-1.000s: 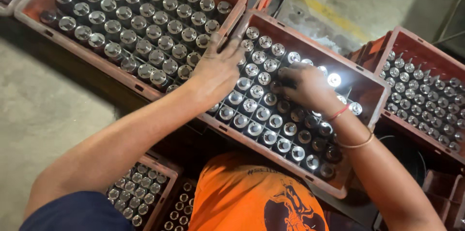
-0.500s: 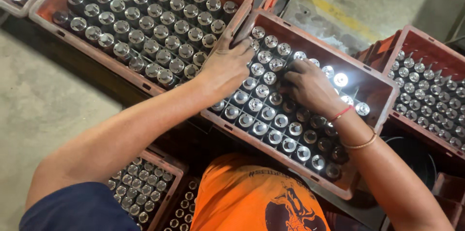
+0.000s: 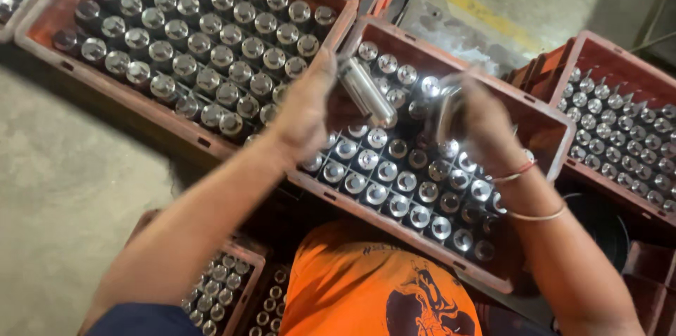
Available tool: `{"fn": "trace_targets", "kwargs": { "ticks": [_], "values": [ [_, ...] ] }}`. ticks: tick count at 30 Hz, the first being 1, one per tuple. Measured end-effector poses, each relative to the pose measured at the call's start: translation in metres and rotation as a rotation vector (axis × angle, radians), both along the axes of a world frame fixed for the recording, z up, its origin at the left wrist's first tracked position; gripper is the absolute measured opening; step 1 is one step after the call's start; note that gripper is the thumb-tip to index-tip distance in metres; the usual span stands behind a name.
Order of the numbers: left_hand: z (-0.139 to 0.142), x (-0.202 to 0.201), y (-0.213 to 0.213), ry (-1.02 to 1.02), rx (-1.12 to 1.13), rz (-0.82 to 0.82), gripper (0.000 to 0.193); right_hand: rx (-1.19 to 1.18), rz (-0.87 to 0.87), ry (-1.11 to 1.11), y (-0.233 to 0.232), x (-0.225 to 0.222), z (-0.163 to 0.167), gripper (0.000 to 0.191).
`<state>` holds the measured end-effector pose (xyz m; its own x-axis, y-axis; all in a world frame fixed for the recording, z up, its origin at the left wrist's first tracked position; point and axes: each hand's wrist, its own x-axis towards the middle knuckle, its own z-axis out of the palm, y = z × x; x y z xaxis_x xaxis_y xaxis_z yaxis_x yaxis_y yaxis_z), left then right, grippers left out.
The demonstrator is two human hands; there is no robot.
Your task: The person sorts small, shiny metal cylindrical parts from a crate into a bucket. They pick up the parts by hand and place them into the container, occasionally using a wooden mallet to tap the parts in the crate.
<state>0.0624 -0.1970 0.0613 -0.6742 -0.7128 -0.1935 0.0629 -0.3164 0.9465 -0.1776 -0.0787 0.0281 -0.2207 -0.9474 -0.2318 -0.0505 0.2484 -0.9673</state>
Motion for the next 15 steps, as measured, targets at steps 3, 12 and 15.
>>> {"fn": "trace_targets", "kwargs": {
  "ticks": [3,12,15],
  "values": [
    [-0.02,-0.022,0.017,-0.088,0.055,-0.027,0.045,0.205,0.089,0.506,-0.004,0.018,-0.012,0.045],
    [-0.046,-0.002,0.008,-0.977,-1.561,-0.291,0.049,-0.038,0.306,1.183,0.006,0.03,-0.011,0.031],
    [-0.043,-0.006,0.005,-0.976,-1.551,-0.293,0.028,-0.108,0.257,1.079,0.005,0.025,-0.008,0.028]
  ]
}}
